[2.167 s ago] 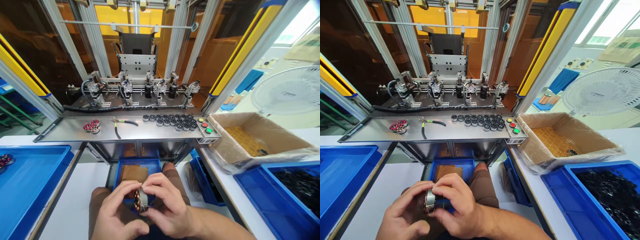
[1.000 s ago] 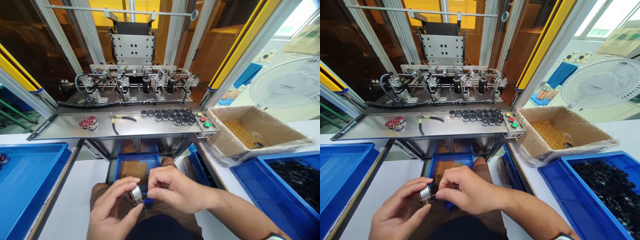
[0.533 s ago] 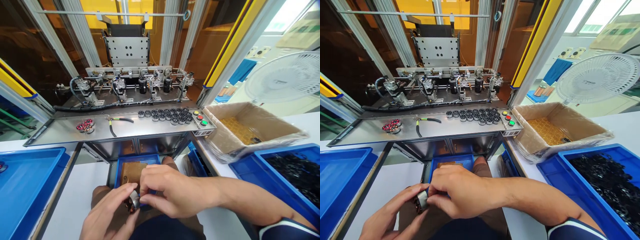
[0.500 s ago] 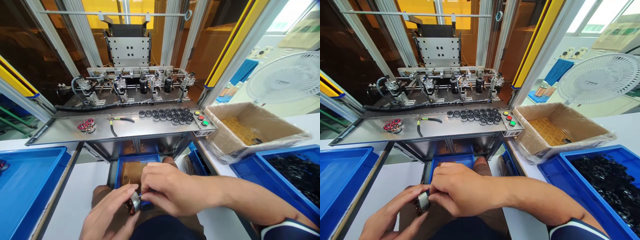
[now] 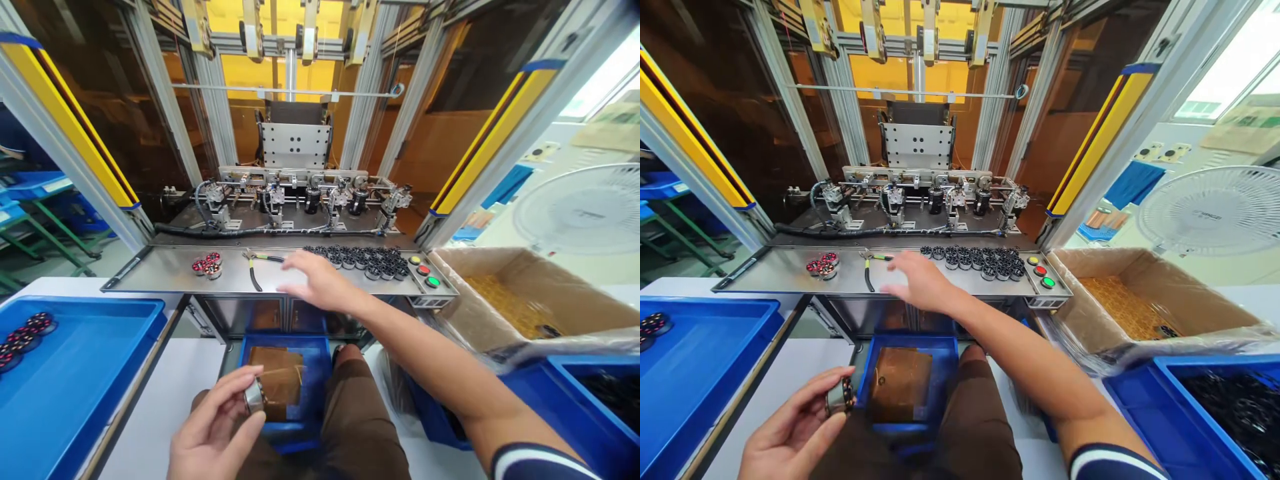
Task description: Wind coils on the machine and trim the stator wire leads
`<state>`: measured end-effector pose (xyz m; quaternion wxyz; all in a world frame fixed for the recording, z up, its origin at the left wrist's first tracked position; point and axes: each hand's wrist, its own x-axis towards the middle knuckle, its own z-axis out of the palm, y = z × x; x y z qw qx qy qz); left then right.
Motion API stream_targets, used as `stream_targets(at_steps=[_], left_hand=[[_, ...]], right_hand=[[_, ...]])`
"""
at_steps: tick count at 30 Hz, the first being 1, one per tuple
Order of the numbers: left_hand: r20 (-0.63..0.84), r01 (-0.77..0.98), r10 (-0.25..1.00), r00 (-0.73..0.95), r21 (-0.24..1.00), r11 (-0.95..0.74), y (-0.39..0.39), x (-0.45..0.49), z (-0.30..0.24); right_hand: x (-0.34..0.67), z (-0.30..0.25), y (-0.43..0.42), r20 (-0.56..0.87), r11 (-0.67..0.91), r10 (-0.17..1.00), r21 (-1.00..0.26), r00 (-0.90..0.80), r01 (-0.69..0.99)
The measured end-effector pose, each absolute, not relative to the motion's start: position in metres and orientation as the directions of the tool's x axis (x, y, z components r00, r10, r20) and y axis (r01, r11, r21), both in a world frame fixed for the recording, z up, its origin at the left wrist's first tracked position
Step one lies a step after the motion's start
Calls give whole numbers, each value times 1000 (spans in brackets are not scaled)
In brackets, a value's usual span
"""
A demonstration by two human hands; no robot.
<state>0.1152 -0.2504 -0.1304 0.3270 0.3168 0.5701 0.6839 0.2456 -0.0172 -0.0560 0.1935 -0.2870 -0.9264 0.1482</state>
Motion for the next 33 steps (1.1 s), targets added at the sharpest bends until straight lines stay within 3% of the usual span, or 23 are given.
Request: stream_targets(at_steps=[6,11,16,21,25,27,29,33], left_hand=[[-5,-200,791,-612,968,-149,-248,102,-134],[-17,-220,727,-686,957,-186,-255,98,-133],[27,-203,774,-633,959,-200,-259,94,-139],[-1,-268,783,-621,940,-211,-260,96,-139],[-56,-330,797,-602,926,-184,-257,102,-133],[-76,-334,799,-596,929,-161,-255,106,-131],[-94,-333,812,-576,934,-128,-252,110,-128],[-78,-316,872,-484,944,-91,-246,120,-125]], right_hand=[[150,-97,16,136,603,789,-360,-599,712],[146,-113,20,71,577,803,-341,-592,742],[173,-106,35,125,644,736,-433,-665,631],[235,-102,2,175,606,682,-679,-710,414],[298,-133,-72,124,460,627,-856,-769,237],[323,-155,-113,94,174,615,-985,-783,19],[338,-174,-149,61,66,621,-998,-781,-26],[347,-186,-186,212,332,655,-943,-725,24]])
